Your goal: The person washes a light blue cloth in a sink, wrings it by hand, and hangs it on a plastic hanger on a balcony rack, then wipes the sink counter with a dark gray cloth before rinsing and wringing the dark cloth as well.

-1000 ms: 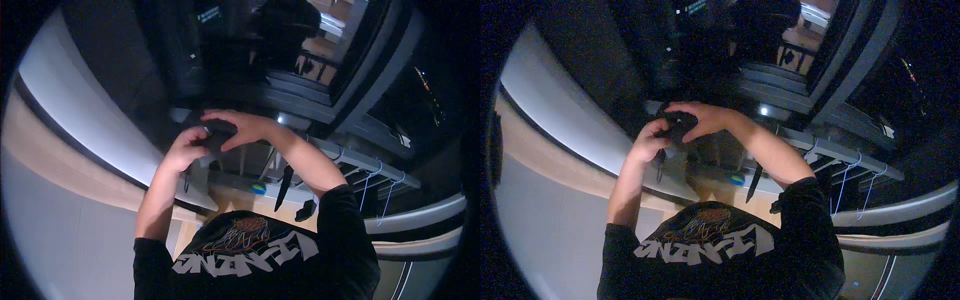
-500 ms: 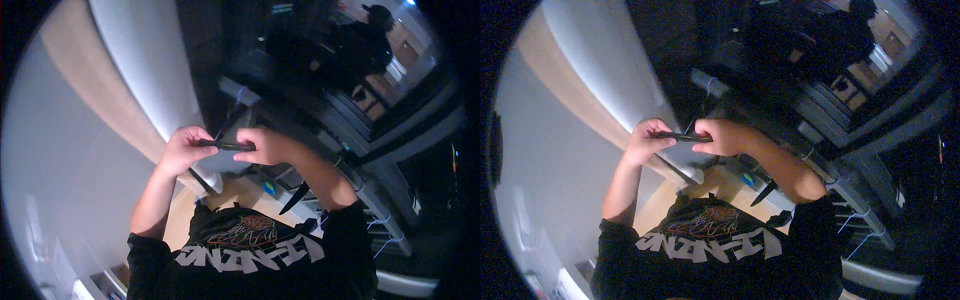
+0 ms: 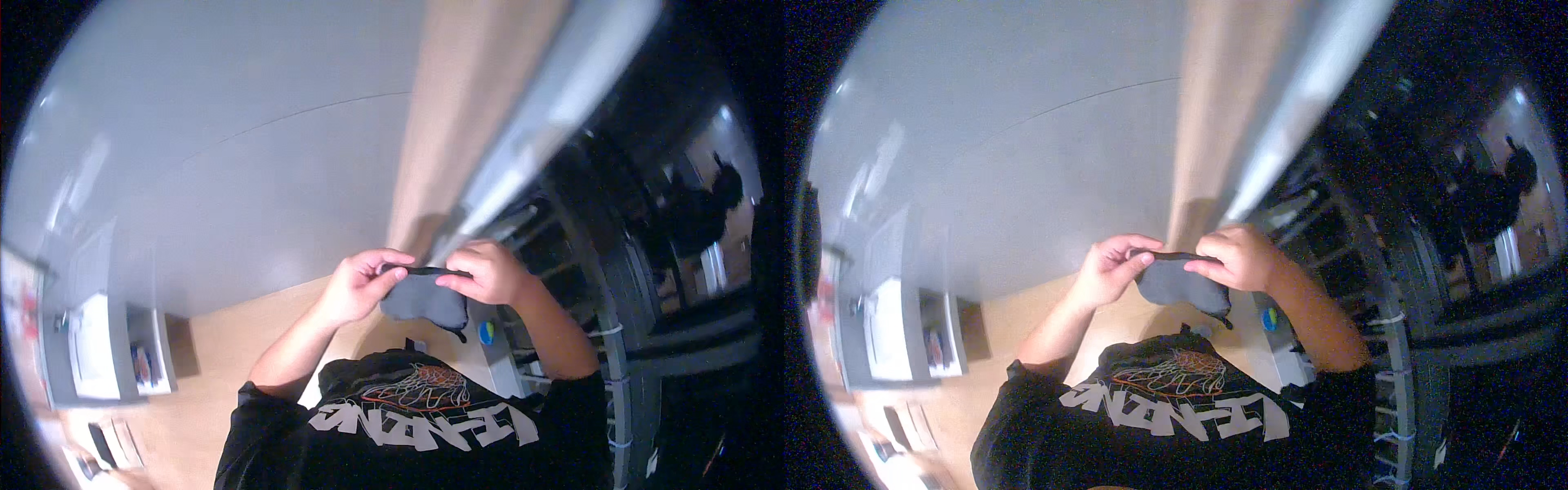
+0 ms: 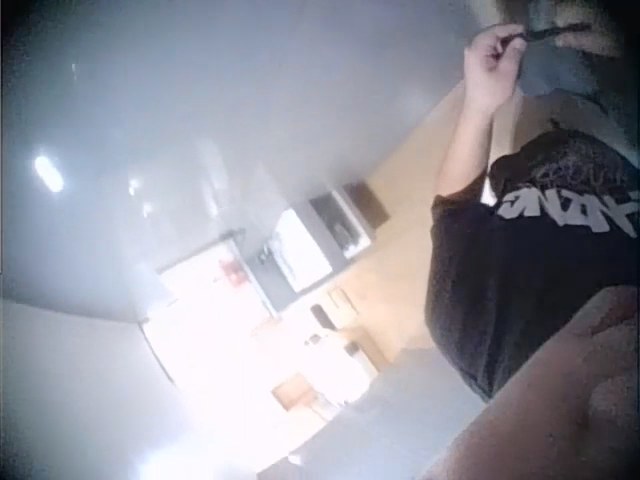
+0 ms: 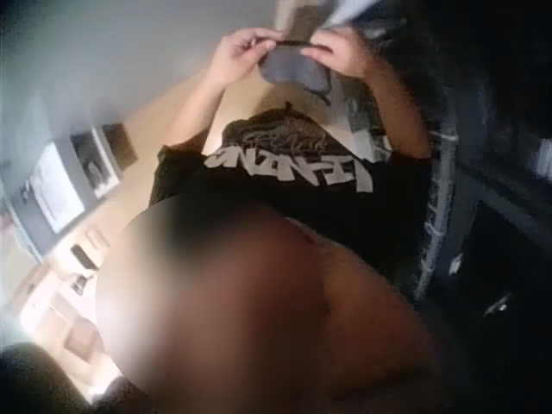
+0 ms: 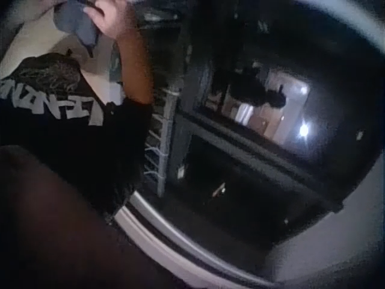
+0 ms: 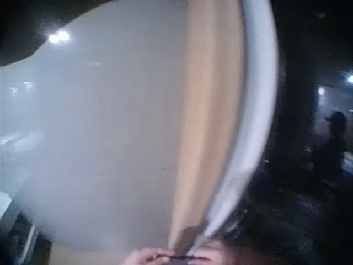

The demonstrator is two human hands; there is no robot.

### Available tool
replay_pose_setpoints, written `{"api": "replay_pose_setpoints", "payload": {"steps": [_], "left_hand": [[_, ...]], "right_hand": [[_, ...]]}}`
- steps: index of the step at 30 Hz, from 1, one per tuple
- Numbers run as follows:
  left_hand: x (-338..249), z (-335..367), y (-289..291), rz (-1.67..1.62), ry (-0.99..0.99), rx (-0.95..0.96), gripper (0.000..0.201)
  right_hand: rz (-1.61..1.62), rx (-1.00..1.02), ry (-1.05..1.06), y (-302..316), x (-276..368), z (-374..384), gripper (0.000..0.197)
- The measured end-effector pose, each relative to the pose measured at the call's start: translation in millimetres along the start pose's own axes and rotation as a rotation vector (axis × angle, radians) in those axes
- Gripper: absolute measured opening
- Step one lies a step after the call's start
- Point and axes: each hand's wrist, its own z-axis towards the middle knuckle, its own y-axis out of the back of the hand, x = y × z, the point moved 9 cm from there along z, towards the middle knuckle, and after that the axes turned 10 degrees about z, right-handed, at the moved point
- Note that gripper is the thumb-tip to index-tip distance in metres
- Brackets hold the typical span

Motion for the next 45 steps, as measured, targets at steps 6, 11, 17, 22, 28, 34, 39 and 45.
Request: {"api": "replay_pose_setpoints", "payload": {"steps": [6,11,17,22,28,34,39,45], "left_hand": [[13.5,-178.3,154.2,0.003,0.067,-0.396,0.022],[15.2,-371.2,258.4,0.067,0.228,-0.847,0.023],[-52.1,-501.9,275.5,-0.22,-0.093,-1.13,0.05],[-87.2,-588.7,318.8,0.931,0.175,-1.357,0.061],[-47.4,-628.8,403.4,0.915,0.653,-1.102,0.038],[12.5,-691.6,466.7,0.008,0.627,-1.458,0.021],[26.0,-727.4,519.3,0.026,0.541,-1.437,0.065],[57.0,-810.4,560.7,-0.487,0.194,-1.863,0.021]], "right_hand": [[0.388,0.33,0.001,-175.4,92.5,103.4,0.032],[0.35,0.521,0.026,-350.0,204.0,187.5,0.023],[0.841,0.56,0.206,-464.7,354.1,263.8,0.022],[1.205,0.994,0.308,-523.7,414.8,276.4,0.028],[1.295,1.409,0.549,-576.1,490.3,309.4,0.011],[1.101,1.259,0.46,-675.8,499.9,381.7,0.03],[1.391,1.313,0.011,-774.8,507.1,436.1,0.034],[1.446,1.407,-0.484,-857.9,532.7,450.7,0.033]]}}
